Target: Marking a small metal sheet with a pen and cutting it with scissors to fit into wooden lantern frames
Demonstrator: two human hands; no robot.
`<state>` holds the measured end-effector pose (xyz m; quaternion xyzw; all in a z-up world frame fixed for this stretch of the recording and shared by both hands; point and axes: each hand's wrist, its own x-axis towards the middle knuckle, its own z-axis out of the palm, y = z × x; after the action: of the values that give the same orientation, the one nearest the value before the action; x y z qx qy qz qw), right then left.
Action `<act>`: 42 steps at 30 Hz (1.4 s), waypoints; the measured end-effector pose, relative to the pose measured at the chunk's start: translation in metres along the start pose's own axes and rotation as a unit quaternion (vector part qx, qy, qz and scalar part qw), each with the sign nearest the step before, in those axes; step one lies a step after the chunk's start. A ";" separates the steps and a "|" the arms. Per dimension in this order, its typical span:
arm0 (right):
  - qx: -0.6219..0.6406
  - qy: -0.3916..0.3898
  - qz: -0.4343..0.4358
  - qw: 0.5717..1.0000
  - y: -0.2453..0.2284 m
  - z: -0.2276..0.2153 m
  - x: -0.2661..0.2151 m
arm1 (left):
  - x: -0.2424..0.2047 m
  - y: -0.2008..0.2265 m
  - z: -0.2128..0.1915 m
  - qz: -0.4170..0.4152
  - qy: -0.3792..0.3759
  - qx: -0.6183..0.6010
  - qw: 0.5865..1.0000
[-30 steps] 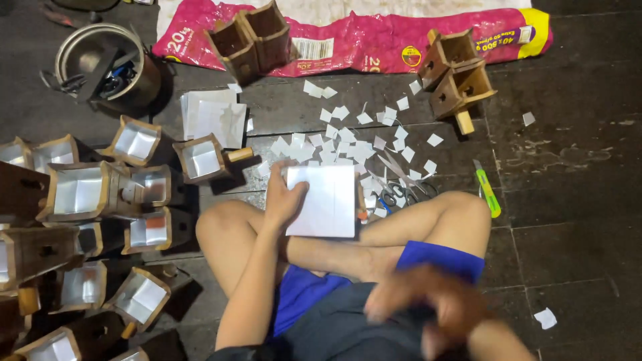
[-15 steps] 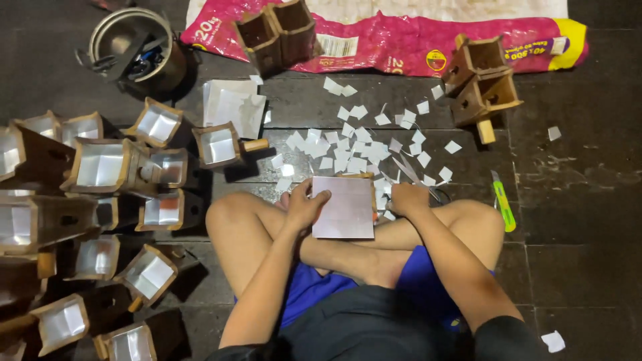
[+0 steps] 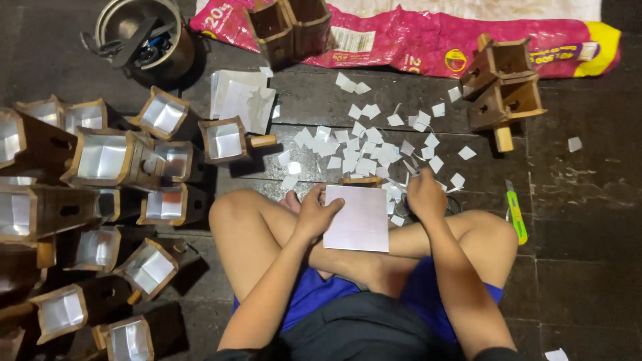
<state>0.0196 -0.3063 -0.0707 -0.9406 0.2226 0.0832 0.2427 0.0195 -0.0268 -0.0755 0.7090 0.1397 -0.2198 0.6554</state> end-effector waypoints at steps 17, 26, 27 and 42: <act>0.675 0.047 -0.226 0.701 -0.056 0.000 -0.057 | -0.026 0.025 0.020 0.008 0.081 0.045 0.996; 0.477 0.053 -0.347 0.806 -0.058 0.012 -0.051 | -0.033 0.037 0.021 0.051 0.065 0.029 0.996; 0.475 0.040 -0.342 0.810 -0.056 0.013 -0.051 | -0.037 0.041 0.020 0.068 0.059 0.027 0.996; 0.403 0.013 -0.284 0.870 -0.083 0.004 -0.062 | -0.018 0.012 0.026 0.063 0.069 0.014 0.996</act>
<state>0.0026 -0.2160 -0.0234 -0.7849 -0.0366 -0.0979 0.6108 0.0067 -0.0522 -0.0576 0.7389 0.1371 -0.1304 0.6467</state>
